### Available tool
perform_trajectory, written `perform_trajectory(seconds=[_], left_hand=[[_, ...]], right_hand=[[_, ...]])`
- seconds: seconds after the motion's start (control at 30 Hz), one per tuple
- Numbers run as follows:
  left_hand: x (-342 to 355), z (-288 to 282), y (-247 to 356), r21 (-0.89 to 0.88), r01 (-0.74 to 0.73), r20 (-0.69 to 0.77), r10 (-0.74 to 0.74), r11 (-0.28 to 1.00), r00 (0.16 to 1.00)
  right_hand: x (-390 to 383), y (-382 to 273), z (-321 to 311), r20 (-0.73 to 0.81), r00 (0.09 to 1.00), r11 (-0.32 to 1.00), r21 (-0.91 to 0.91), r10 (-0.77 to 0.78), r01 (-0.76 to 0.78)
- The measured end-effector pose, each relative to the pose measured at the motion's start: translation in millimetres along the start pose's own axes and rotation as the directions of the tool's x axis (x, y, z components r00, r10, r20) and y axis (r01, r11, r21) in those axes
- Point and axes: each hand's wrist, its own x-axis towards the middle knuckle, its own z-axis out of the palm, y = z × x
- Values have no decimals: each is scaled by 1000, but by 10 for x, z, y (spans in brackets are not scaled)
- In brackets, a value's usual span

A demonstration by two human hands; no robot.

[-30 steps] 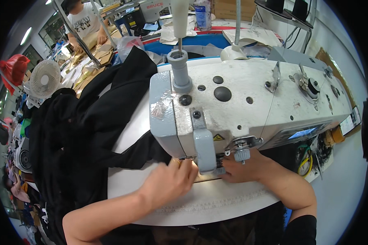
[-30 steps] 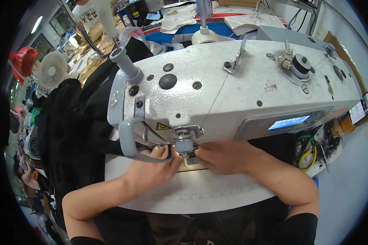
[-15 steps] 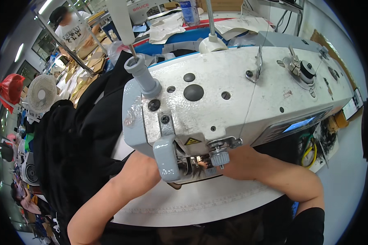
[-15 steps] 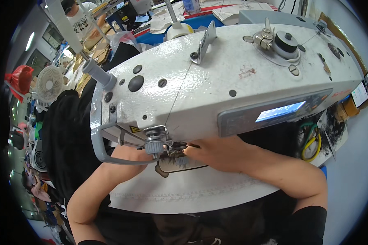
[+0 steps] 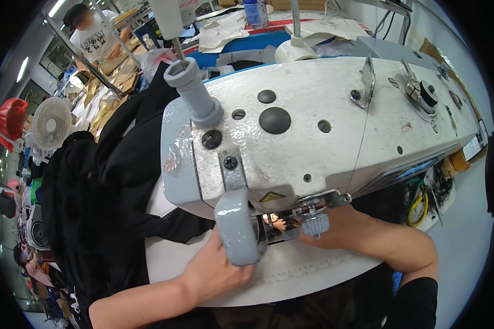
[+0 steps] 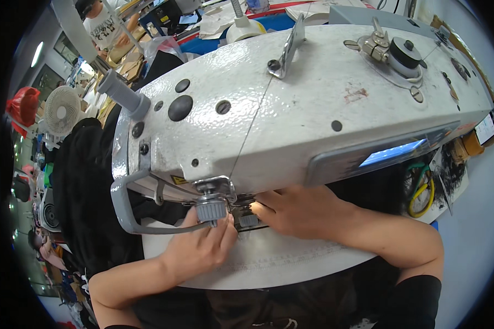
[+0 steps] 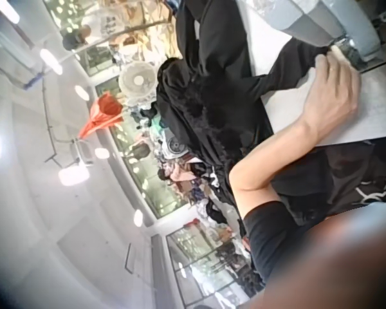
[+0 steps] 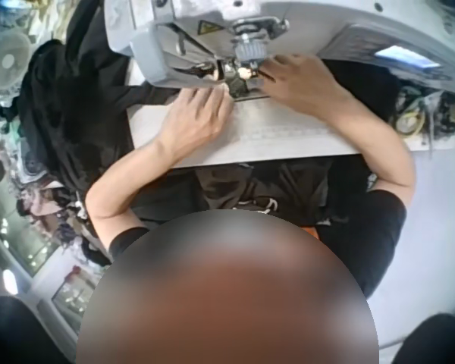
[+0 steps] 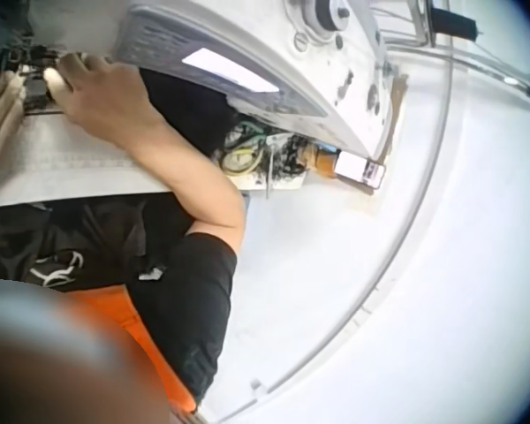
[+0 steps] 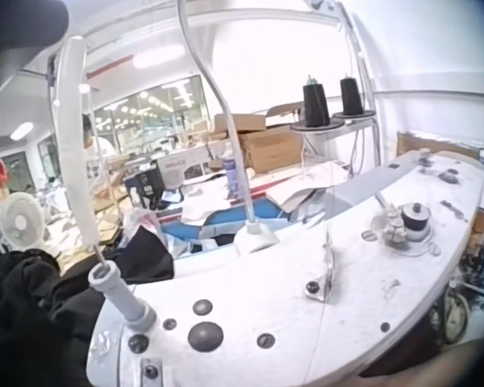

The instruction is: Sewing faux fur trim onto a black garment using an industrial sewing machine and trimming excess material with scissors.

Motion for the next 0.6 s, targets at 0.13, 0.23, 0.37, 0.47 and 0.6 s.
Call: perform_trajectory(seconds=[0.13, 0.23, 0.37, 0.47, 0.6], left_hand=[[2, -78, 89, 7, 50, 88, -51, 999, 995], [51, -33, -14, -115, 18, 106, -5, 993, 994], [37, -234, 30, -219, 91, 219, -42, 971, 975], [97, -298, 26, -236, 83, 257, -20, 968, 966], [114, -130, 129, 2, 62, 96, -62, 998, 993]], right_hand=[[-31, 55, 9, 66, 997, 990, 141, -29, 19], [-93, 125, 66, 111, 994, 970, 243, -1, -26], [88, 149, -177, 421, 906, 889, 395, 49, -231], [12, 216, 13, 334, 942, 840, 512, -6, -176], [-89, 230, 258, 25, 976, 970, 116, -217, 213]])
